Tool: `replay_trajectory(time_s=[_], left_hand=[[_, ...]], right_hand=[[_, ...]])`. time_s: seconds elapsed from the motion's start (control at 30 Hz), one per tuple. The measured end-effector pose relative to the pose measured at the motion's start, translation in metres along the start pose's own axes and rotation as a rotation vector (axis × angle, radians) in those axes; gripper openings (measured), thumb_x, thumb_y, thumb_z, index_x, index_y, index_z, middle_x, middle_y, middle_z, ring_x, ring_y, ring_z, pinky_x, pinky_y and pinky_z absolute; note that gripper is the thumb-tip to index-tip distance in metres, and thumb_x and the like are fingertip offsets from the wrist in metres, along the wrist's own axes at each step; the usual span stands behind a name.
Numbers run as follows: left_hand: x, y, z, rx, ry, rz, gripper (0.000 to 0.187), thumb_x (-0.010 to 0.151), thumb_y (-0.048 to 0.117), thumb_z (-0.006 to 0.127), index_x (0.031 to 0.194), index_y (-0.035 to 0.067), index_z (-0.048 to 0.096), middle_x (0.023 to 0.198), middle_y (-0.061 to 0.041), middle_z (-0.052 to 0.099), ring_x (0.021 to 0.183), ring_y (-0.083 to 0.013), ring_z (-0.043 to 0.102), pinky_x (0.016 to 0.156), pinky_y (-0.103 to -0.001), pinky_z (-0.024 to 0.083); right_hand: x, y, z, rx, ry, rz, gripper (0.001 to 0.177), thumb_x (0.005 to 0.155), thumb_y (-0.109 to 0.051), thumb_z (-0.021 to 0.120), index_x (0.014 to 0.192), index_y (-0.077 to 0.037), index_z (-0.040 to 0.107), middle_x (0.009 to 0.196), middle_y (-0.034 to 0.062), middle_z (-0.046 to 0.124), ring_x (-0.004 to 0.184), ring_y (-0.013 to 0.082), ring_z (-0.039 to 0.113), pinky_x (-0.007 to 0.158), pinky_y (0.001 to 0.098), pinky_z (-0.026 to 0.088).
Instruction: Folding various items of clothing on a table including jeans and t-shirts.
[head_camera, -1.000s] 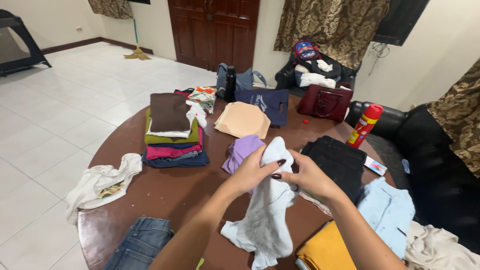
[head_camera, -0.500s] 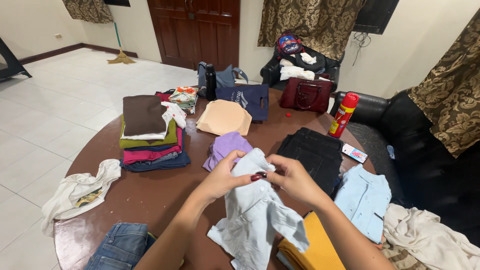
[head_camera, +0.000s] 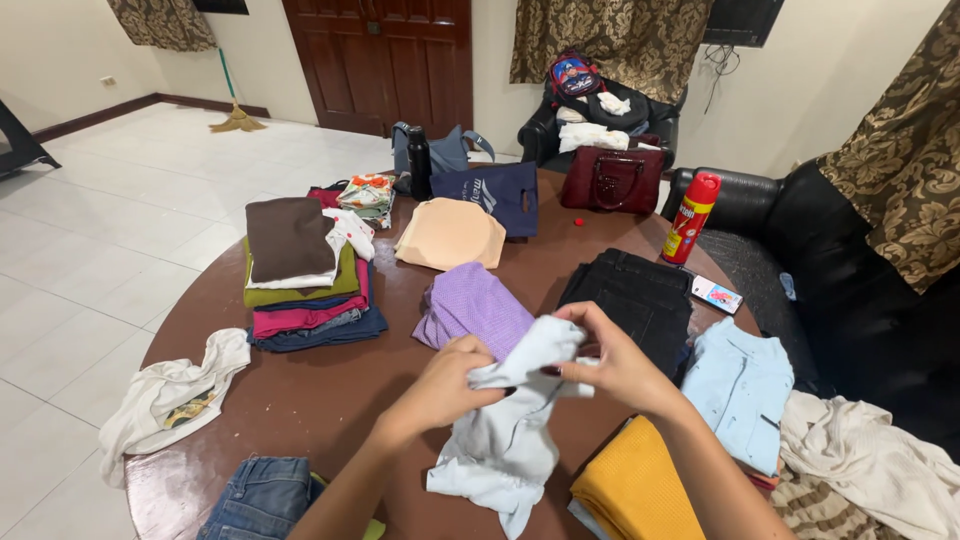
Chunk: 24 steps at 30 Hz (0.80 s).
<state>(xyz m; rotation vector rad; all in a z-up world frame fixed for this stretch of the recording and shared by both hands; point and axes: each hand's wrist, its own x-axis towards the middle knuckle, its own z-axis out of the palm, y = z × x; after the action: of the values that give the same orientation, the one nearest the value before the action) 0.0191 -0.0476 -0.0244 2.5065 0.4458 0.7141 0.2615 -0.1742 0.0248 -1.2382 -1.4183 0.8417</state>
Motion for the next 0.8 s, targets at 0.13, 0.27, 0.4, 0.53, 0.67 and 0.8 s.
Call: replay_trajectory(time_s=[0.13, 0.27, 0.4, 0.53, 0.67, 0.8], left_hand=[[0.010, 0.039, -0.006, -0.152, 0.014, -0.023, 0.033, 0.080, 0.027, 0.081, 0.091, -0.001, 0.068, 0.083, -0.017, 0.066, 0.077, -0.0333, 0.066, 0.071, -0.040, 0.053], [0.008, 0.054, -0.009, -0.272, -0.061, 0.065, 0.033, 0.077, 0.023, 0.078, 0.101, 0.002, 0.070, 0.090, -0.014, 0.072, 0.082, -0.0310, 0.072, 0.073, -0.039, 0.056], [0.006, 0.054, -0.002, -0.372, -0.080, 0.181, 0.043, 0.084, 0.017, 0.074, 0.125, 0.002, 0.069, 0.117, -0.014, 0.074, 0.107, -0.0266, 0.073, 0.093, -0.035, 0.055], [0.009, 0.070, -0.006, -0.462, -0.018, -0.052, 0.040, 0.078, 0.018, 0.076, 0.115, 0.005, 0.067, 0.101, -0.009, 0.076, 0.094, -0.0219, 0.074, 0.087, -0.033, 0.056], [-0.005, 0.050, -0.001, -0.472, 0.043, -0.150, 0.043, 0.074, 0.019, 0.080, 0.111, 0.006, 0.062, 0.096, -0.010, 0.076, 0.089, -0.0247, 0.071, 0.079, -0.033, 0.055], [-0.033, 0.028, 0.005, -0.032, -0.114, -0.413, 0.032, 0.076, 0.031, 0.080, 0.102, 0.012, 0.078, 0.088, -0.013, 0.076, 0.080, -0.0299, 0.074, 0.073, -0.039, 0.056]], right_hand=[[-0.008, -0.034, 0.024, -0.206, -0.053, 0.122, 0.098, 0.061, -0.017, 0.091, 0.148, -0.022, 0.045, 0.135, -0.0008, 0.054, 0.120, 0.0153, 0.055, 0.096, 0.0341, 0.052], [-0.009, -0.020, 0.014, -0.503, -0.297, -0.218, 0.085, 0.065, -0.017, 0.092, 0.142, -0.009, 0.055, 0.139, 0.0105, 0.060, 0.131, 0.0262, 0.052, 0.111, 0.0411, 0.038], [-0.004, -0.032, 0.008, -0.585, -0.335, -0.271, 0.075, 0.062, -0.020, 0.092, 0.130, -0.010, 0.064, 0.137, 0.0116, 0.061, 0.127, 0.0304, 0.054, 0.103, 0.0406, 0.044], [0.001, -0.029, -0.002, -0.553, -0.369, 0.060, 0.052, 0.068, -0.025, 0.090, 0.114, -0.011, 0.070, 0.092, 0.0070, 0.075, 0.088, 0.0230, 0.073, 0.080, 0.0334, 0.056], [0.003, -0.019, -0.045, -0.607, -0.322, -0.136, 0.026, 0.071, -0.016, 0.084, 0.092, -0.004, 0.075, 0.082, 0.0056, 0.071, 0.078, 0.0160, 0.072, 0.071, 0.0307, 0.054], [-0.004, -0.001, -0.097, -0.473, -0.198, -0.042, 0.014, 0.070, -0.004, 0.079, 0.083, -0.001, 0.074, 0.078, 0.0046, 0.070, 0.075, 0.0131, 0.069, 0.070, 0.0288, 0.053]])
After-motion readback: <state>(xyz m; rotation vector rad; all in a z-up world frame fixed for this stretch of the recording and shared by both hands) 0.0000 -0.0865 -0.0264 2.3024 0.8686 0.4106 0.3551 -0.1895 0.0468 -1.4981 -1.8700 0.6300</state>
